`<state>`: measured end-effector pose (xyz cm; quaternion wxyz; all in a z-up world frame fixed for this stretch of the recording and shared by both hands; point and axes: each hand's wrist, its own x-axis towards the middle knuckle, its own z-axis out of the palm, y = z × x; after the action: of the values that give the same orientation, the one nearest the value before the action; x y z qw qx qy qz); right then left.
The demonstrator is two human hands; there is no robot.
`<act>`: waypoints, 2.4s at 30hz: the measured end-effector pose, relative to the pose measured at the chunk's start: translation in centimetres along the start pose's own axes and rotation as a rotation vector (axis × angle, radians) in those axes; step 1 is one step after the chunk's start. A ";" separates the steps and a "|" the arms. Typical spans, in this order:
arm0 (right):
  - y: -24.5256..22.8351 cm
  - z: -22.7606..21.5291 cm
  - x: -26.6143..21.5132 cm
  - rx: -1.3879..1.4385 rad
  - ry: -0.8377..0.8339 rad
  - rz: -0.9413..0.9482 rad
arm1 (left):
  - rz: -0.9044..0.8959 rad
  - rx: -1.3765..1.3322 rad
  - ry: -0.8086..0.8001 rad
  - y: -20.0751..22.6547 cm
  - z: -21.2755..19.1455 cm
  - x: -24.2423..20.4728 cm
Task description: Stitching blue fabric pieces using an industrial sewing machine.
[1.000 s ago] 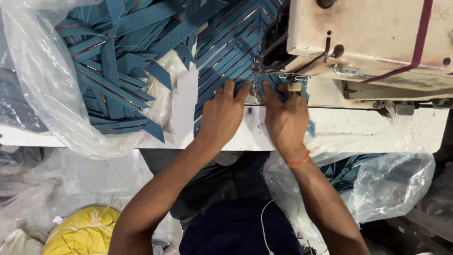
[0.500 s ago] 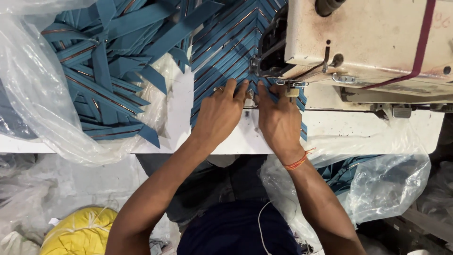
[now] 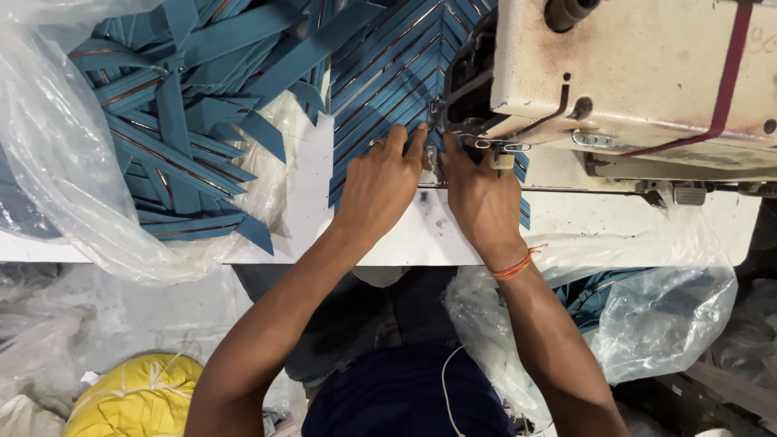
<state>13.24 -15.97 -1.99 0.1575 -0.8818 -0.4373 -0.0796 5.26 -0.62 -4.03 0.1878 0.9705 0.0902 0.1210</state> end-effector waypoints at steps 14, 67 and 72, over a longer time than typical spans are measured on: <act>0.3 -0.3 2.4 0.133 0.020 -0.002 | -0.002 0.051 0.083 -0.4 0.7 1.4; -0.7 -1.3 -1.0 0.081 0.015 -0.003 | -0.032 0.014 -0.077 0.8 -2.4 -1.7; -0.3 -0.8 -0.7 0.088 0.018 -0.006 | -0.044 0.018 -0.083 0.8 -2.3 -1.1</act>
<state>12.55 -16.61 -1.40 0.1999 -0.8719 -0.4417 -0.0689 3.73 -0.76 -1.87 0.1850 0.9742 0.1045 0.0755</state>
